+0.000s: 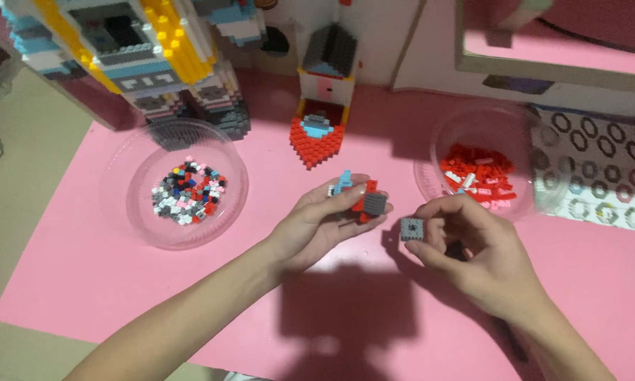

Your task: Assembling a model using small interlocking toy blocks on a pink table.

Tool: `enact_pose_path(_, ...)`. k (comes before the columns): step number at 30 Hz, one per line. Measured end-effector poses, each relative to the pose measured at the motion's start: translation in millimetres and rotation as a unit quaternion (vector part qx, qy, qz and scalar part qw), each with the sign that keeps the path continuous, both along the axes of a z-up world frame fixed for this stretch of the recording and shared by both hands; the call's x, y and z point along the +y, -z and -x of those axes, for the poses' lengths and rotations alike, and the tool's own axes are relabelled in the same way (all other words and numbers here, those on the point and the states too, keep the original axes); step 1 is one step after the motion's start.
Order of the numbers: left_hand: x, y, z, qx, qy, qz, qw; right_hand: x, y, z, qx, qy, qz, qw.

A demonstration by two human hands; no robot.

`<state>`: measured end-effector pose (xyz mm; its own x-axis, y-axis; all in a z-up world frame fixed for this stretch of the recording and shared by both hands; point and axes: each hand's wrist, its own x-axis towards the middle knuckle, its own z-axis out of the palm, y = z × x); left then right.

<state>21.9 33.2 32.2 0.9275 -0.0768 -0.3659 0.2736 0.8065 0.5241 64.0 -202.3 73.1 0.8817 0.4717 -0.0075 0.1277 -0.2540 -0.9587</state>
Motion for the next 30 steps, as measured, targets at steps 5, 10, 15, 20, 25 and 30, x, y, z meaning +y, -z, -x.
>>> enact_pose_path(5, 1.0, -6.5, 5.4, -0.041, 0.015, -0.062, 0.997, 8.0, 9.7, -10.5, -0.031, -0.063, -0.056, 0.996)
enact_pose_path(10, 0.6, -1.2, 7.3, -0.055, 0.019, -0.148, 0.987, 12.8, 30.1, -2.9, -0.045, -0.008, -0.072, 0.996)
enact_pose_path(15, -2.1, -6.1, 9.0, -0.063, 0.002, -0.169, 0.984, 18.6, 34.5, 8.2, 0.04, 0.063, -0.156, 0.985)
enact_pose_path(20, -6.6, -1.2, 10.0, -0.086, -0.026, -0.113, 0.99, 18.3, 42.9, 10.9, -0.147, 0.058, -0.106, 0.982)
enact_pose_path(25, -4.5, 3.5, 12.2, -0.17, -0.021, -0.145, 0.974, 19.1, 40.4, 12.6, -0.139, 0.073, -0.105, 0.982)
enact_pose_path(30, -4.1, 0.8, 12.3, -0.125, -0.019, -0.164, 0.978, 16.1, 45.0, 11.7, -0.069, 0.085, -0.13, 0.985)
